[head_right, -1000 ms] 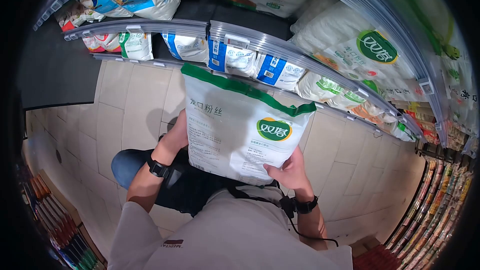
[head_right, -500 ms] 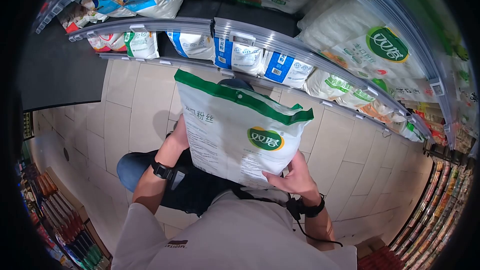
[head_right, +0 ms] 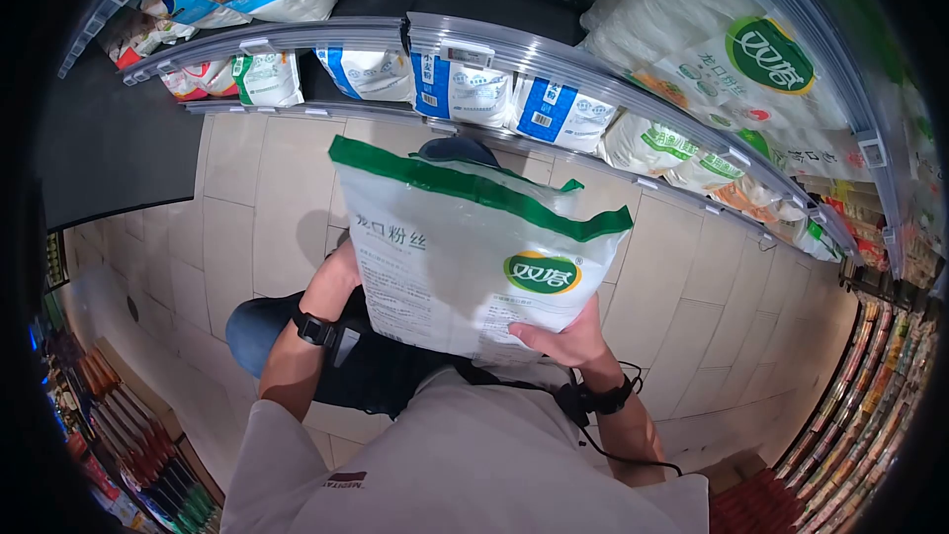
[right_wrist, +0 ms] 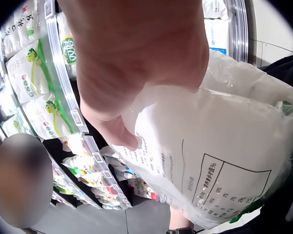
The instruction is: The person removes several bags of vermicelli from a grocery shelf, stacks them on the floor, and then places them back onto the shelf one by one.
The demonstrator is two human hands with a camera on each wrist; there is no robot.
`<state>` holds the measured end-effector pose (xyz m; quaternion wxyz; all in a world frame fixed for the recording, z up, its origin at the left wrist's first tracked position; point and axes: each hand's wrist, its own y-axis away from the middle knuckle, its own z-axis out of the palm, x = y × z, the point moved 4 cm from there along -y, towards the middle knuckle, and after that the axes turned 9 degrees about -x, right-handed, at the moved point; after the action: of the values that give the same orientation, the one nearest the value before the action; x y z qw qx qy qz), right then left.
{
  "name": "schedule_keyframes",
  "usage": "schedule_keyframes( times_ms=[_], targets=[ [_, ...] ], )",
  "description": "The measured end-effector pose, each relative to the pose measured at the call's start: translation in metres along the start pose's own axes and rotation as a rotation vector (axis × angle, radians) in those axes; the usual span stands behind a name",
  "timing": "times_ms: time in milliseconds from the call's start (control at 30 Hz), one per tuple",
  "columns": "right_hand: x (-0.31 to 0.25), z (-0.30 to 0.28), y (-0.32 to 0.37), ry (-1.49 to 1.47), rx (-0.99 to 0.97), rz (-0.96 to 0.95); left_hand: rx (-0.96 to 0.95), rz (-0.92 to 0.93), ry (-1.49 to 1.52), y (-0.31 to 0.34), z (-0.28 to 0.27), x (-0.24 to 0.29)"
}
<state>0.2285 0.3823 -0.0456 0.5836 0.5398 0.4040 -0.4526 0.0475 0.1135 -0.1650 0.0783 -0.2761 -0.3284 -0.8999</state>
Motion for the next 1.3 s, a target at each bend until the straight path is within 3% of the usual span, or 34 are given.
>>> schedule_keyframes(
  times_ms=[67, 133, 200, 367, 467, 500, 600, 667, 700, 733, 867, 933, 1000, 1100, 1167, 1300],
  targets=[
    [0.000, -0.003, 0.009, 0.038, 0.020, 0.015, -0.187, 0.010, 0.274, -0.008, -0.020, -0.021],
    [-0.001, -0.013, 0.022, 0.045, 0.032, 0.086, -0.164, -0.012, 0.247, -0.007, -0.012, -0.014],
    [0.012, -0.041, 0.051, -0.134, 0.172, 0.230, -0.032, -0.008, 0.022, -0.002, 0.019, 0.009],
    [-0.018, -0.126, 0.108, -0.314, 0.540, -0.107, -0.054, 0.086, -0.112, -0.005, 0.031, 0.011],
    [-0.033, -0.187, 0.138, -0.447, 0.200, -0.344, -0.052, 0.159, -0.136, -0.004, 0.033, 0.007],
    [-0.038, -0.192, 0.148, -0.341, 0.461, -0.375, -0.060, 0.165, -0.157, -0.006, 0.033, 0.006],
    [-0.022, -0.238, 0.182, -0.381, 0.293, -0.382, -0.094, 0.158, -0.192, -0.004, 0.027, -0.001],
    [-0.008, -0.254, 0.197, -0.476, 0.290, -0.395, -0.129, 0.120, -0.186, -0.004, 0.027, -0.002],
    [-0.004, -0.256, 0.199, -0.524, 0.288, -0.403, -0.134, 0.122, -0.161, -0.004, 0.027, -0.003],
    [-0.022, -0.217, 0.175, -0.577, 0.214, -0.371, -0.136, 0.127, -0.137, -0.004, 0.027, -0.002],
    [0.003, -0.231, 0.181, -0.593, 0.269, -0.412, -0.098, 0.184, -0.032, 0.000, 0.024, 0.009],
    [0.011, -0.237, 0.188, -0.567, 0.401, -0.430, -0.136, 0.295, 0.024, 0.007, 0.021, 0.032],
    [0.012, -0.230, 0.187, -0.609, 0.371, -0.432, -0.171, 0.437, 0.028, 0.019, 0.013, 0.057],
    [0.027, -0.232, 0.192, -0.657, 0.373, -0.449, -0.322, 0.591, 0.355, 0.031, -0.028, 0.072],
    [0.032, -0.232, 0.184, -0.710, 0.370, -0.433, -0.425, 0.611, 0.608, 0.035, -0.025, 0.081],
    [0.031, -0.206, 0.144, -0.746, 0.435, -0.330, -0.697, 0.401, 0.387, 0.029, 0.005, 0.119]
  ],
)
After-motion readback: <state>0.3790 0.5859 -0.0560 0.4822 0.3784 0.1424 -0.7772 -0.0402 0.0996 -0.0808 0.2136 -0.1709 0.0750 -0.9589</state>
